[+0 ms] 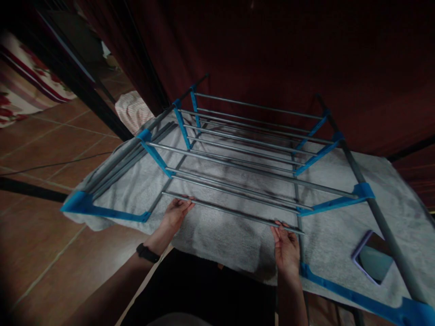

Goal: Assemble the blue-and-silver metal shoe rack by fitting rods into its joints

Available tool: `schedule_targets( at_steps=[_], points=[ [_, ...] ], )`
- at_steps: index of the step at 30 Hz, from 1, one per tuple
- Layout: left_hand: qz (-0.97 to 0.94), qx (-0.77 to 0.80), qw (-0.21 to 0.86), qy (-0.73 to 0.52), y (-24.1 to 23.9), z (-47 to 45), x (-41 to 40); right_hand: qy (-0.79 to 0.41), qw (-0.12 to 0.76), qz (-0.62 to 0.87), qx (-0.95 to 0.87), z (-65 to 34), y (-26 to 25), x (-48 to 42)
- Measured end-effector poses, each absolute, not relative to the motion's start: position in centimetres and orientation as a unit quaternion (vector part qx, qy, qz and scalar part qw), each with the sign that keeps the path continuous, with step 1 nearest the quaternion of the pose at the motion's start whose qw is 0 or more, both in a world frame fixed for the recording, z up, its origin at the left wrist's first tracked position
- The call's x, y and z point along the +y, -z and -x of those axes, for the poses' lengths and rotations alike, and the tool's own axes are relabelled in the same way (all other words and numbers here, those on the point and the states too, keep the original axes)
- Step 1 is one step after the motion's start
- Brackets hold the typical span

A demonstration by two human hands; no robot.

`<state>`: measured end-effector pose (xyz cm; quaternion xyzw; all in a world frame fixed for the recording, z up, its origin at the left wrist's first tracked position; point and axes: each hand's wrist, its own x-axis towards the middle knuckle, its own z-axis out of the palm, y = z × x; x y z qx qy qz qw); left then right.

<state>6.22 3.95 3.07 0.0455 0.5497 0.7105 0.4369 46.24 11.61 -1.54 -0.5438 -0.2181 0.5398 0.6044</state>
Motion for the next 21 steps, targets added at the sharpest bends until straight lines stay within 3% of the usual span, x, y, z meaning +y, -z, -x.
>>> schedule_targets(
  at_steps=[21],
  points=[
    [-0.058,0.534,0.459,-0.707,-3.28,-5.99,3.61,-0.542,0.606,0.542,-0.212,-46.27,1.52,11.74]
  ],
)
